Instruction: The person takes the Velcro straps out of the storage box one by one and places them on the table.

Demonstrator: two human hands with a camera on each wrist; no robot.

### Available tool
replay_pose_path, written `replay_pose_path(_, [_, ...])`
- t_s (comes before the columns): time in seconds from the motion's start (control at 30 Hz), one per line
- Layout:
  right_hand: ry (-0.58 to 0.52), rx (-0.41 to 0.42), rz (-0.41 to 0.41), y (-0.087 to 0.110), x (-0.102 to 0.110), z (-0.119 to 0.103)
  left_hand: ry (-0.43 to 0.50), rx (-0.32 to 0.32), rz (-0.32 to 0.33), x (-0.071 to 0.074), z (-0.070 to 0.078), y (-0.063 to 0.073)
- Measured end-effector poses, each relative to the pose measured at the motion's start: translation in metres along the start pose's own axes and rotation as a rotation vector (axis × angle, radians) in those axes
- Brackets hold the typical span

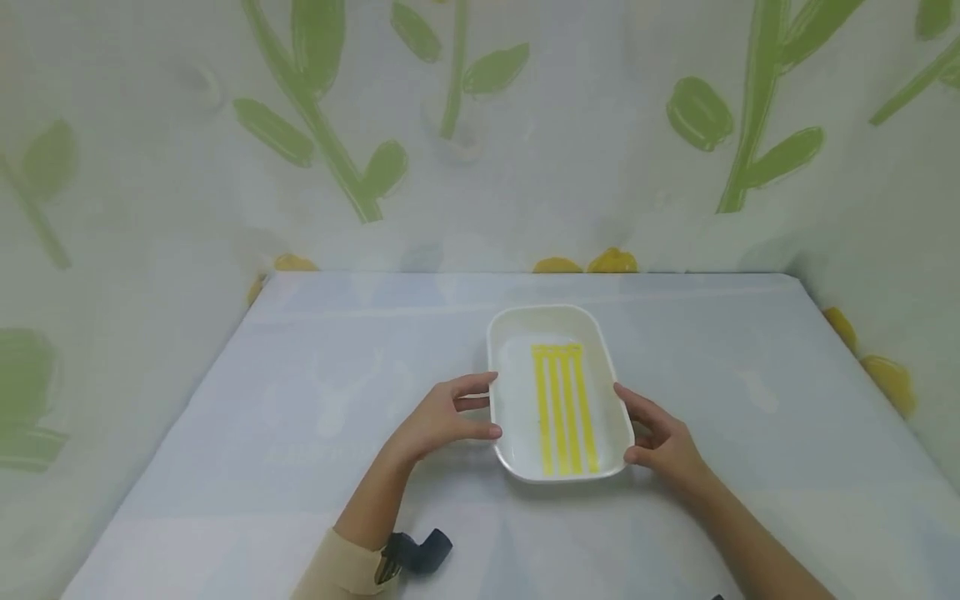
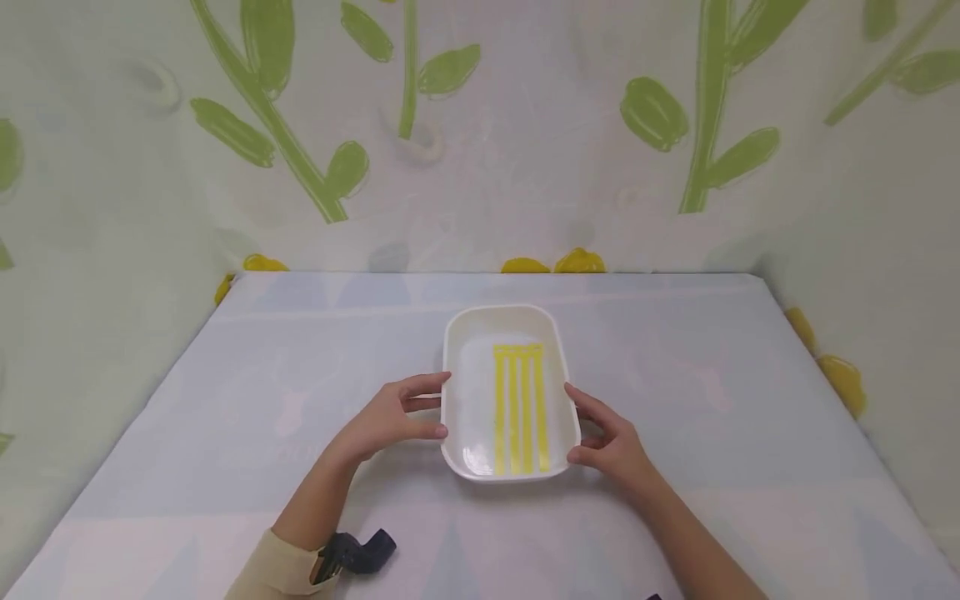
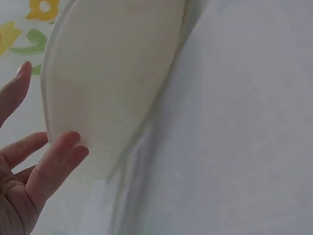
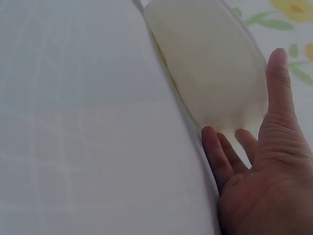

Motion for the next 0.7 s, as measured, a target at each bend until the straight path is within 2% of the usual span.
replay_pose_path(0.13, [0.03,-0.042,0.001,0.0,-0.001,0.003,-0.077,0.017,0.035,0.014,0.006,-0.007])
replay_pose_path(0.27, [0.078,-0.078,0.019,0.001,-0.001,0.005,-0.078,0.052,-0.003,0.023,0.012,-0.014])
replay_pose_path(0.43, [0.031,-0.095,0.009,0.0,-0.002,0.006,-0.064,0.088,-0.003,0.031,0.02,-0.025])
replay_pose_path(0.6, [0.057,-0.111,0.019,0.001,0.001,0.006,-0.054,0.097,-0.002,0.029,0.026,-0.048])
replay_pose_path(0.7, [0.062,-0.111,0.019,0.001,0.002,0.006,-0.068,0.112,-0.042,0.023,0.031,-0.062])
Point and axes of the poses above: each hand's wrist, its own y-axis away from the middle knuckle, its own x-axis out of the back of the hand, z = x × y, the point moved 8 cm from there along -y, towards the middle knuckle, and after that the axes turned 2 degrees about y, right-handed, at the moved point
